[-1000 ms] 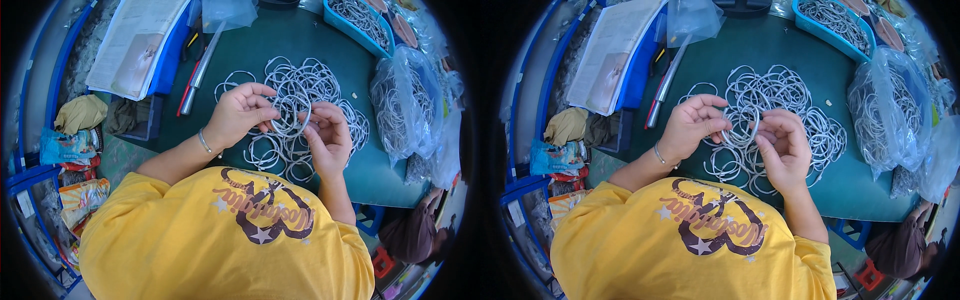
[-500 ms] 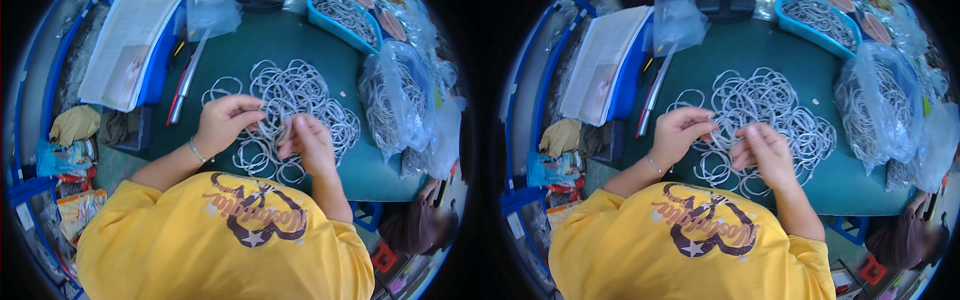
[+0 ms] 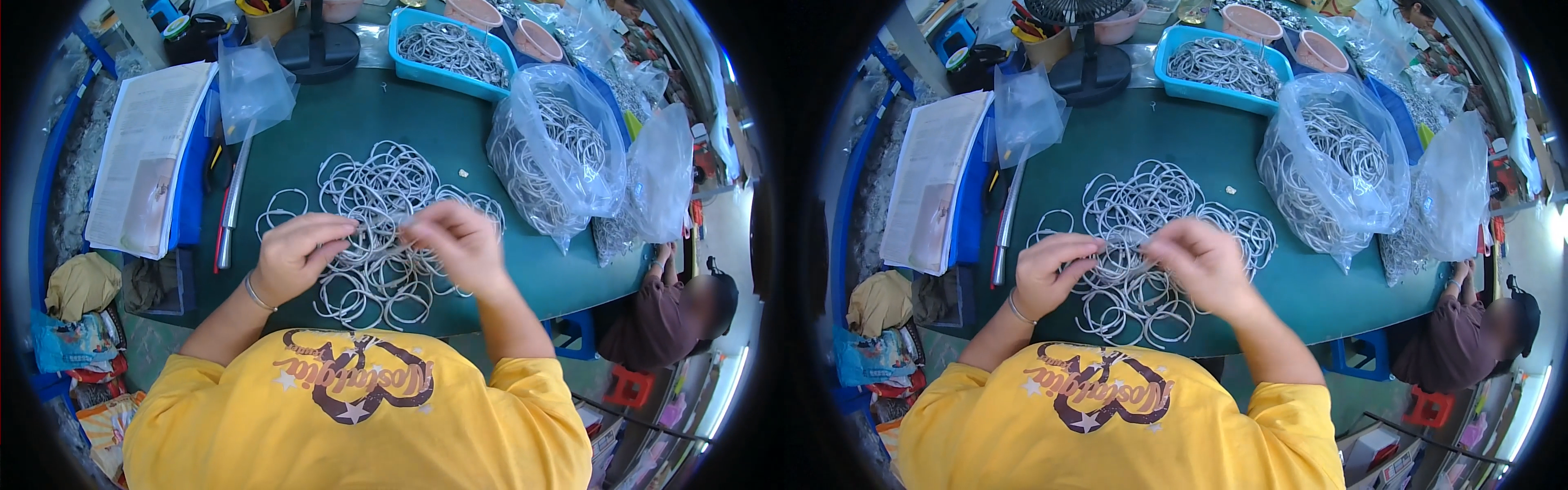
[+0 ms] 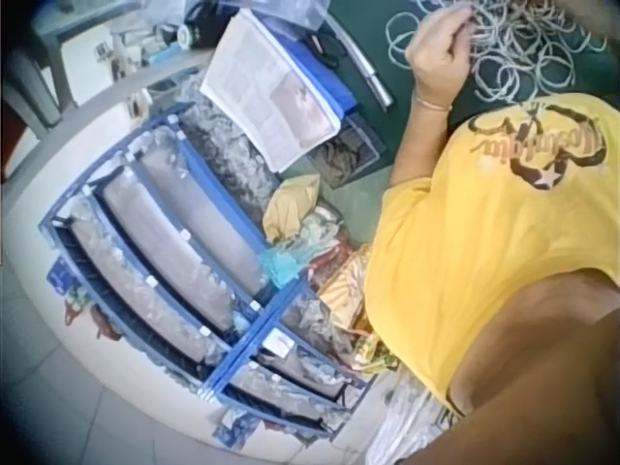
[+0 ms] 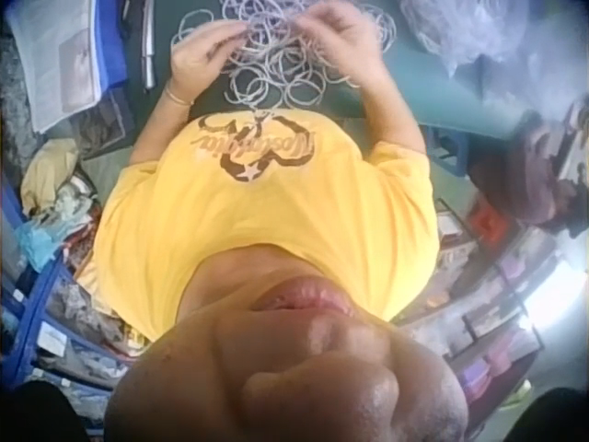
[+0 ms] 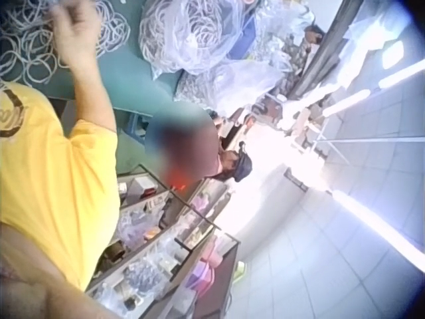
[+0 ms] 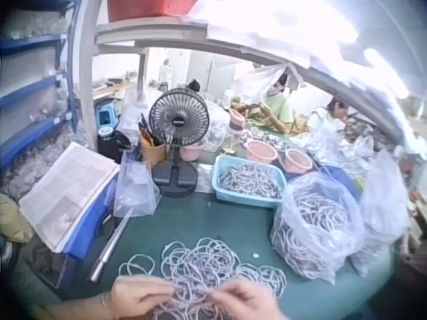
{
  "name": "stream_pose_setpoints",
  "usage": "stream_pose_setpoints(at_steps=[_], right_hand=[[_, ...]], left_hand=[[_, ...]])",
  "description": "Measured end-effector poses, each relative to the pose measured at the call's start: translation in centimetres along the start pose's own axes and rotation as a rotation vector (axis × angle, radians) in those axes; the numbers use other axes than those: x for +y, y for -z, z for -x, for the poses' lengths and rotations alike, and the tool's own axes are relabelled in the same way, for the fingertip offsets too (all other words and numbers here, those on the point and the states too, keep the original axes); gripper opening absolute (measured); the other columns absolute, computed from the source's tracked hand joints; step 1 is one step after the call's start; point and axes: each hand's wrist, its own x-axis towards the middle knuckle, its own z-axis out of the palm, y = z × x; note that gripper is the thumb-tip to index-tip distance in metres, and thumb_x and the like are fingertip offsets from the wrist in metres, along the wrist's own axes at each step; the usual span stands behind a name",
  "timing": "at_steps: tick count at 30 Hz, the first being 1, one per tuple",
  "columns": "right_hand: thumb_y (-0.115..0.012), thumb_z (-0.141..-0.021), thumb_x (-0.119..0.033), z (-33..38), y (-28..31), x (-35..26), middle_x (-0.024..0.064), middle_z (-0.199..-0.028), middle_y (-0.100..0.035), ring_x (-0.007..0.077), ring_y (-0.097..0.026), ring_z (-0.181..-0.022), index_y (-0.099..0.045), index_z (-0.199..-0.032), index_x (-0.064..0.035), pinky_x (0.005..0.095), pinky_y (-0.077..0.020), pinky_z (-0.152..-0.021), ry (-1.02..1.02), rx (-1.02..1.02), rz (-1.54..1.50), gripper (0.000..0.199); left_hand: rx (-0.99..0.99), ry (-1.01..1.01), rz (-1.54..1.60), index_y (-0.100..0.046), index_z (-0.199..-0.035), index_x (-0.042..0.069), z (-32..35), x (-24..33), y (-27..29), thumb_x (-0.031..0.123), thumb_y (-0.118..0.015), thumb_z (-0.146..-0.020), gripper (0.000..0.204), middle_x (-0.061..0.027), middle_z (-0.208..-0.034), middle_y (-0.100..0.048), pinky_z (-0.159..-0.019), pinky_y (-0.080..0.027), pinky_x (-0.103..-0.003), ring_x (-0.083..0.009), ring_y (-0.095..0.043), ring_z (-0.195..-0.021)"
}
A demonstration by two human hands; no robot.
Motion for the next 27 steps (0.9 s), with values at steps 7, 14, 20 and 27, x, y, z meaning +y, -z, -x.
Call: stream_pose_setpoints(at_steps=[7, 14, 20, 27], right_hand=[[-0.067, -0.083, -0.012, -1.9, 15.7, -4.2, 0.0083, -0.082, -0.068, 0.0226, -0.064, -0.072, -0.068, -0.092, -0.0063, 0.0285, -0.05, -0.067, 0.548, 1.05, 1.283, 0.01], [-0.063, -0.08, -0.003, -3.9, 9.3, 0.2, 0.0164, -0.103, -0.063, 0.0334, -0.06, -0.097, -0.064, -0.096, -0.0017, 0.0387, -0.0459, -0.086, 0.736, 0.505, 1.139, 0.016], [-0.069, -0.071, -0.003, -5.2, -5.5, 0.9, 0.0148, -0.102, -0.06, 0.0318, -0.057, -0.094, -0.062, -0.092, -0.0003, 0.0408, -0.0455, -0.08, 0.698, -0.271, 0.755, 0.022], [-0.069, -0.075, -0.013, -6.9, -9.2, 3.0, 0.0155, -0.08, -0.062, 0.0335, -0.059, -0.076, -0.062, -0.09, 0.0014, 0.0401, -0.0476, -0.068, 0.449, -0.407, 0.688, 0.021]], left_hand=[[0.128, 0.219, -0.114, -0.066, -0.086, -0.003, 2.2, -2.1, 2.9, -0.003, -0.065, -0.078, 0.008, -0.01, -0.081, -0.065, -0.062, -0.048, -0.026, -0.0183, -0.063, -0.068], [0.098, 0.552, -0.411, -0.058, -0.112, 0.0, 5.4, -3.6, 4.9, 0.01, -0.07, -0.077, 0.038, -0.0123, -0.1, -0.056, -0.061, -0.047, -0.026, -0.017, -0.055, -0.064], [-0.05, 0.58, -0.603, -0.054, -0.115, -0.002, 5.5, -4.4, 3.4, 0.016, -0.073, -0.075, 0.048, -0.0217, -0.106, -0.053, -0.078, -0.048, -0.038, -0.0358, -0.057, -0.091], [0.072, 0.592, -0.215, -0.065, -0.088, -0.001, 5.0, -2.7, 2.5, 0.006, -0.066, -0.081, 0.01, -0.0081, -0.077, -0.057, -0.057, -0.044, -0.026, -0.0149, -0.055, -0.064]])
